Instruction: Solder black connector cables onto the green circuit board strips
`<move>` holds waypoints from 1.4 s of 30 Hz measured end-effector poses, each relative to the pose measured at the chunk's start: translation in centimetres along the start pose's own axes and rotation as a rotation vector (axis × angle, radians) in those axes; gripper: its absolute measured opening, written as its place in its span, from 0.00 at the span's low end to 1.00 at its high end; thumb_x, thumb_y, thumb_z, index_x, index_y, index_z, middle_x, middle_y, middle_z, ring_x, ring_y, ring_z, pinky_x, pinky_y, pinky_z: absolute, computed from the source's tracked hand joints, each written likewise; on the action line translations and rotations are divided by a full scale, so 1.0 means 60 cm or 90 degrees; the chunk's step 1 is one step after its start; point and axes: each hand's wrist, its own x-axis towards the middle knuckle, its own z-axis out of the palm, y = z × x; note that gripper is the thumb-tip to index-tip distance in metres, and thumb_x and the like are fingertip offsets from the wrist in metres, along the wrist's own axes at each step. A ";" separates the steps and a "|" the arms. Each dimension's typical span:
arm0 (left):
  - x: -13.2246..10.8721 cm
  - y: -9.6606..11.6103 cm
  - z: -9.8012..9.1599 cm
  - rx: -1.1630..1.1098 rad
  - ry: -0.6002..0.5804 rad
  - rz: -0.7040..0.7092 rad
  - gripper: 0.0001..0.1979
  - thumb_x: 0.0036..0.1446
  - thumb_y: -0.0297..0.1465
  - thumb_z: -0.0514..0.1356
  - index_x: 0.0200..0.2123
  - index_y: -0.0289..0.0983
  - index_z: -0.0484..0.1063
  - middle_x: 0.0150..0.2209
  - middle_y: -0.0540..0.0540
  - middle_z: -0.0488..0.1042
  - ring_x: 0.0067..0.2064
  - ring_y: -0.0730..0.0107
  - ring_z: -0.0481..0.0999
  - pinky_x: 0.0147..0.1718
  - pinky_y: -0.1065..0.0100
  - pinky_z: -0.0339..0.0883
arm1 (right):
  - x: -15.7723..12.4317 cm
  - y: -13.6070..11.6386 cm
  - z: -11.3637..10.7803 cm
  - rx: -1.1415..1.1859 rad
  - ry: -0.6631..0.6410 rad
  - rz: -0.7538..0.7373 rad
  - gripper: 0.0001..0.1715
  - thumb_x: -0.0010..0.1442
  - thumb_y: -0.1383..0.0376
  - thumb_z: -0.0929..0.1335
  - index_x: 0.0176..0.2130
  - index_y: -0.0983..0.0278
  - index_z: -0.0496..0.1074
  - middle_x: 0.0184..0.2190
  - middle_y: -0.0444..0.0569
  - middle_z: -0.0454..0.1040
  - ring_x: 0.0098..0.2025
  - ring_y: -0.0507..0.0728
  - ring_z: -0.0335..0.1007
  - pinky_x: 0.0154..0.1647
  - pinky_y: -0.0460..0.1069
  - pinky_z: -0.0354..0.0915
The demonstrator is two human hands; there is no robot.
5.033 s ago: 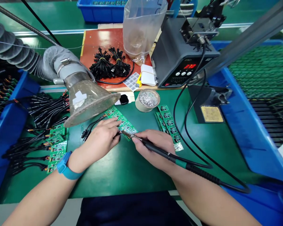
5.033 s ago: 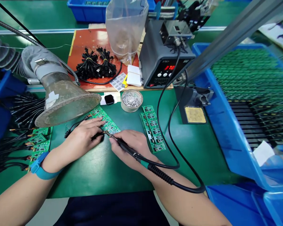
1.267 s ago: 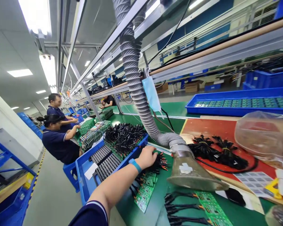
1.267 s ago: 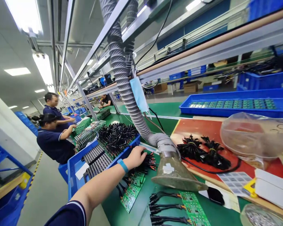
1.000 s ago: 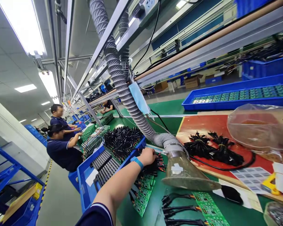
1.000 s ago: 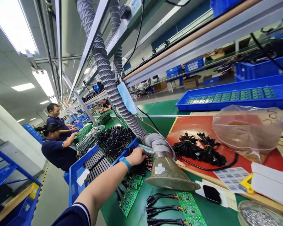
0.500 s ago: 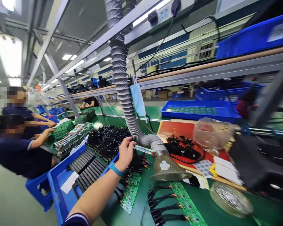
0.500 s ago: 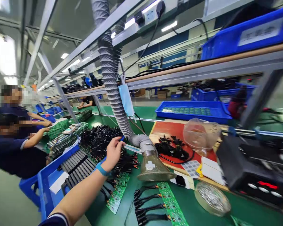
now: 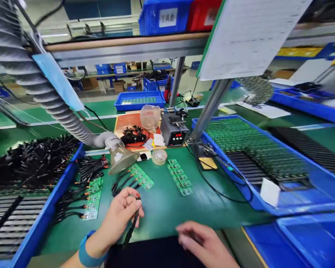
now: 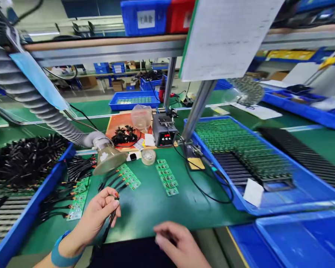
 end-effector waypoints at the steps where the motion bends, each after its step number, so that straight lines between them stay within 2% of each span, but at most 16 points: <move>1: -0.003 -0.009 0.017 -0.005 -0.021 -0.017 0.25 0.56 0.49 0.69 0.40 0.38 0.63 0.24 0.52 0.78 0.17 0.77 0.70 0.19 0.76 0.58 | 0.013 -0.003 0.001 0.024 -0.032 0.010 0.20 0.66 0.49 0.70 0.41 0.62 0.80 0.30 0.47 0.78 0.33 0.55 0.75 0.36 0.49 0.74; 4: -0.015 -0.026 0.056 -0.007 -0.057 -0.052 0.24 0.57 0.49 0.69 0.40 0.38 0.63 0.24 0.51 0.78 0.17 0.78 0.70 0.19 0.76 0.57 | 0.057 -0.023 0.010 0.068 -0.068 -0.026 0.18 0.66 0.51 0.69 0.44 0.63 0.79 0.33 0.49 0.79 0.35 0.56 0.74 0.39 0.50 0.72; 7: -0.026 -0.036 0.081 -0.002 -0.065 -0.069 0.23 0.59 0.48 0.68 0.40 0.38 0.64 0.25 0.50 0.79 0.17 0.79 0.68 0.18 0.76 0.54 | 0.085 -0.039 0.018 0.100 -0.090 -0.054 0.16 0.65 0.54 0.70 0.45 0.63 0.79 0.34 0.48 0.79 0.36 0.56 0.74 0.40 0.50 0.70; 13: -0.042 -0.052 0.099 0.010 -0.034 -0.075 0.21 0.59 0.46 0.68 0.40 0.37 0.65 0.24 0.51 0.77 0.19 0.79 0.66 0.21 0.75 0.56 | 0.092 -0.028 0.030 0.168 -0.187 -0.033 0.13 0.65 0.57 0.69 0.41 0.63 0.79 0.33 0.48 0.79 0.35 0.55 0.73 0.38 0.49 0.68; 17: -0.056 -0.059 0.081 0.051 -0.001 -0.094 0.23 0.54 0.47 0.71 0.38 0.37 0.66 0.25 0.51 0.77 0.22 0.77 0.68 0.24 0.73 0.58 | 0.094 -0.023 0.052 0.169 -0.190 -0.023 0.11 0.63 0.59 0.70 0.38 0.64 0.78 0.32 0.48 0.79 0.34 0.54 0.73 0.37 0.49 0.67; 19: -0.064 -0.059 0.063 0.091 -0.001 -0.081 0.22 0.59 0.48 0.68 0.39 0.36 0.67 0.29 0.47 0.79 0.25 0.75 0.71 0.29 0.71 0.62 | 0.095 -0.023 0.068 0.184 -0.188 -0.019 0.10 0.62 0.59 0.70 0.39 0.64 0.78 0.32 0.47 0.79 0.33 0.54 0.72 0.36 0.48 0.67; 23: -0.076 -0.050 0.021 0.140 -0.051 -0.034 0.20 0.67 0.48 0.59 0.44 0.37 0.66 0.38 0.42 0.81 0.34 0.69 0.77 0.41 0.64 0.68 | 0.095 -0.031 0.109 0.232 -0.173 0.000 0.13 0.62 0.57 0.71 0.40 0.65 0.77 0.29 0.45 0.78 0.29 0.51 0.71 0.33 0.47 0.67; 27: -0.072 -0.049 -0.018 0.105 -0.119 -0.034 0.17 0.68 0.47 0.58 0.45 0.38 0.64 0.39 0.44 0.81 0.33 0.69 0.79 0.43 0.63 0.69 | 0.098 -0.049 0.136 0.206 -0.146 0.004 0.14 0.63 0.56 0.71 0.37 0.65 0.77 0.26 0.45 0.77 0.27 0.51 0.70 0.30 0.46 0.66; 29: -0.066 -0.056 -0.030 0.074 -0.142 -0.036 0.17 0.69 0.46 0.58 0.44 0.39 0.63 0.38 0.45 0.81 0.30 0.70 0.79 0.41 0.64 0.69 | 0.101 -0.057 0.140 0.166 -0.120 -0.004 0.14 0.62 0.56 0.71 0.37 0.64 0.79 0.28 0.46 0.78 0.29 0.52 0.71 0.30 0.46 0.67; 31: -0.059 -0.065 -0.036 0.047 -0.162 -0.041 0.16 0.69 0.46 0.58 0.43 0.39 0.61 0.37 0.46 0.82 0.25 0.73 0.77 0.35 0.67 0.68 | 0.104 -0.060 0.140 0.136 -0.102 -0.005 0.13 0.62 0.56 0.71 0.37 0.64 0.79 0.29 0.46 0.79 0.29 0.52 0.71 0.31 0.46 0.67; 35: -0.052 -0.079 -0.036 0.015 -0.180 -0.054 0.17 0.70 0.47 0.56 0.44 0.39 0.60 0.34 0.46 0.82 0.18 0.79 0.71 0.22 0.74 0.57 | 0.113 -0.055 0.138 0.146 -0.105 0.040 0.14 0.61 0.55 0.72 0.35 0.63 0.79 0.30 0.46 0.78 0.30 0.52 0.70 0.33 0.47 0.66; 39: -0.050 -0.083 -0.031 0.029 -0.152 -0.069 0.18 0.69 0.48 0.57 0.44 0.39 0.60 0.33 0.47 0.80 0.15 0.84 0.63 0.15 0.78 0.46 | 0.118 -0.047 0.138 0.155 -0.113 0.075 0.16 0.59 0.53 0.73 0.33 0.63 0.77 0.28 0.45 0.75 0.28 0.51 0.67 0.31 0.47 0.65; 42: -0.049 -0.086 -0.026 0.063 -0.120 -0.080 0.18 0.68 0.48 0.57 0.43 0.39 0.60 0.32 0.48 0.80 0.14 0.85 0.60 0.13 0.79 0.44 | 0.120 -0.043 0.138 0.144 -0.111 0.085 0.15 0.58 0.54 0.73 0.32 0.63 0.75 0.26 0.44 0.74 0.27 0.51 0.65 0.28 0.46 0.63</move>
